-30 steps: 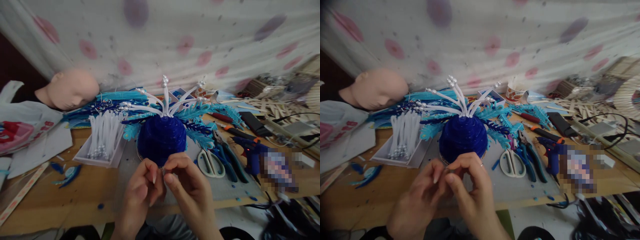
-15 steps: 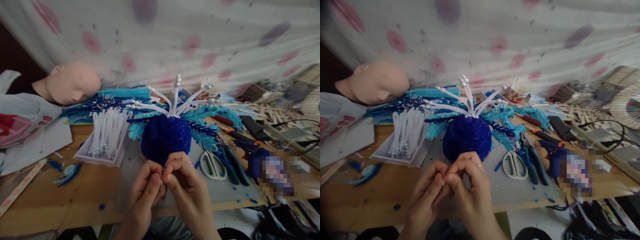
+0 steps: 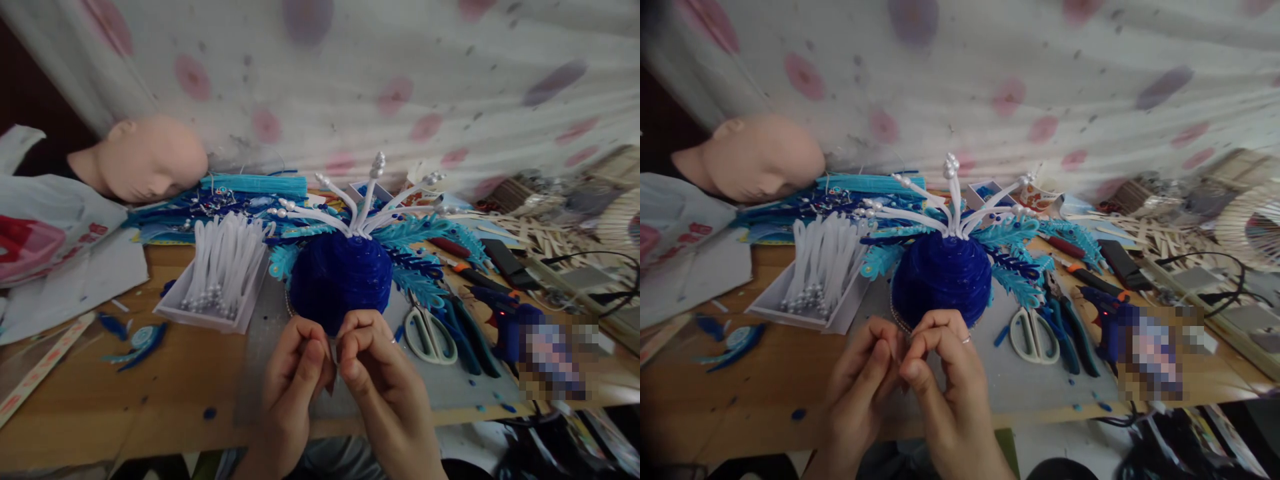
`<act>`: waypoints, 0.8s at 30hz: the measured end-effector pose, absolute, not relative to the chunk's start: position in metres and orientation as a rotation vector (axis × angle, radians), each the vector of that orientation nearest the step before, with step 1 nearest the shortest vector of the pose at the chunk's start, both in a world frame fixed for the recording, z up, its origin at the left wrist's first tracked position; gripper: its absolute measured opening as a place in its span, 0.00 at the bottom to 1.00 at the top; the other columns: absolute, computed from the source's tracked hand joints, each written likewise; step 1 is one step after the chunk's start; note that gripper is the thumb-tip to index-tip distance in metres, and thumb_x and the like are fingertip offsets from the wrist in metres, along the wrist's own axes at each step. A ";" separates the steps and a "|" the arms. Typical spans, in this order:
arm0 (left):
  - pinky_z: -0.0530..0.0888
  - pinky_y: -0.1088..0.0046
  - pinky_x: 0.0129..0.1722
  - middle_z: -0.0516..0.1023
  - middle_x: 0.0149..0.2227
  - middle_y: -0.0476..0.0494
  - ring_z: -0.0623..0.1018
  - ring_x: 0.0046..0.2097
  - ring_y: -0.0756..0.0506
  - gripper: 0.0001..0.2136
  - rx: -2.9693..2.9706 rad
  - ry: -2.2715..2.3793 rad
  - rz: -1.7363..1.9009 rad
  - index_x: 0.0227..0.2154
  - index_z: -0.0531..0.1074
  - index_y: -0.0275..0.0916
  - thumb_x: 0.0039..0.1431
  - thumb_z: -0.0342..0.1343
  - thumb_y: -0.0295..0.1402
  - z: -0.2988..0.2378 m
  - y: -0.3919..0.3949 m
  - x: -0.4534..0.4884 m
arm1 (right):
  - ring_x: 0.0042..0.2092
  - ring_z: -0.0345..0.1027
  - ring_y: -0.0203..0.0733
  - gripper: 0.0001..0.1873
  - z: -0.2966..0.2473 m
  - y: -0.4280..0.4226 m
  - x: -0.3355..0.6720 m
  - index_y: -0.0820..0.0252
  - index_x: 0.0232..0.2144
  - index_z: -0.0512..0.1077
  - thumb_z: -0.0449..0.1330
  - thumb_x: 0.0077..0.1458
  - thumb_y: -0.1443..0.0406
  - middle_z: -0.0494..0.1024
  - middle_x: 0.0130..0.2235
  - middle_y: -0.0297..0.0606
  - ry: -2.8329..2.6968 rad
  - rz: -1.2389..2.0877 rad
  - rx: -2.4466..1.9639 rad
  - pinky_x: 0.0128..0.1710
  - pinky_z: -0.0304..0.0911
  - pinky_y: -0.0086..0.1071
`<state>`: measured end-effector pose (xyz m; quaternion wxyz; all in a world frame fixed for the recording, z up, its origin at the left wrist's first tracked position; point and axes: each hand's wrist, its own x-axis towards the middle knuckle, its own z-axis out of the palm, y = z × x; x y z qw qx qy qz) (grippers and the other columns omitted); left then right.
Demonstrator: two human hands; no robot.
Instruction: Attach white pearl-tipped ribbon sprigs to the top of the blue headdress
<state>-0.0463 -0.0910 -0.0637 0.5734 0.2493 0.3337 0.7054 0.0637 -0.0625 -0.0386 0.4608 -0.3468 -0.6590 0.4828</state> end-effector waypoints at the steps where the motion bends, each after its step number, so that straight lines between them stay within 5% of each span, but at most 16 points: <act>1: 0.60 0.81 0.24 0.57 0.20 0.58 0.57 0.22 0.55 0.14 0.596 0.767 1.678 0.29 0.68 0.40 0.66 0.56 0.43 -0.065 -0.090 -0.047 | 0.40 0.65 0.39 0.09 -0.037 -0.063 0.064 0.53 0.32 0.70 0.57 0.66 0.60 0.67 0.37 0.33 -1.623 1.190 -0.847 0.42 0.63 0.34; 7: 0.66 0.81 0.24 0.61 0.20 0.56 0.63 0.23 0.54 0.09 0.671 0.591 1.715 0.34 0.71 0.43 0.70 0.51 0.39 -0.074 -0.088 -0.054 | 0.38 0.65 0.36 0.08 -0.037 -0.064 0.061 0.53 0.30 0.74 0.63 0.62 0.60 0.71 0.39 0.33 -1.460 1.254 -0.878 0.37 0.64 0.27; 12: 0.73 0.79 0.28 0.73 0.32 0.51 0.73 0.30 0.52 0.09 1.085 0.905 1.863 0.44 0.77 0.50 0.61 0.62 0.38 -0.073 -0.089 -0.056 | 0.39 0.67 0.36 0.07 -0.047 -0.060 0.055 0.50 0.32 0.81 0.65 0.61 0.58 0.73 0.39 0.34 -1.195 1.550 -0.827 0.40 0.65 0.27; 17: 0.73 0.81 0.31 0.76 0.31 0.54 0.75 0.33 0.53 0.06 1.401 1.439 1.989 0.34 0.80 0.47 0.61 0.62 0.28 -0.063 -0.085 -0.058 | 0.33 0.64 0.33 0.08 -0.046 -0.064 0.053 0.47 0.36 0.84 0.66 0.59 0.55 0.74 0.38 0.35 -1.031 1.731 -0.797 0.35 0.63 0.27; 24: 0.70 0.81 0.27 0.72 0.30 0.54 0.73 0.30 0.53 0.07 1.405 1.743 2.072 0.29 0.74 0.43 0.63 0.58 0.29 -0.057 -0.081 -0.065 | 0.38 0.71 0.43 0.14 -0.038 -0.069 0.072 0.44 0.45 0.83 0.63 0.59 0.52 0.80 0.44 0.41 -1.322 1.550 -0.834 0.40 0.70 0.36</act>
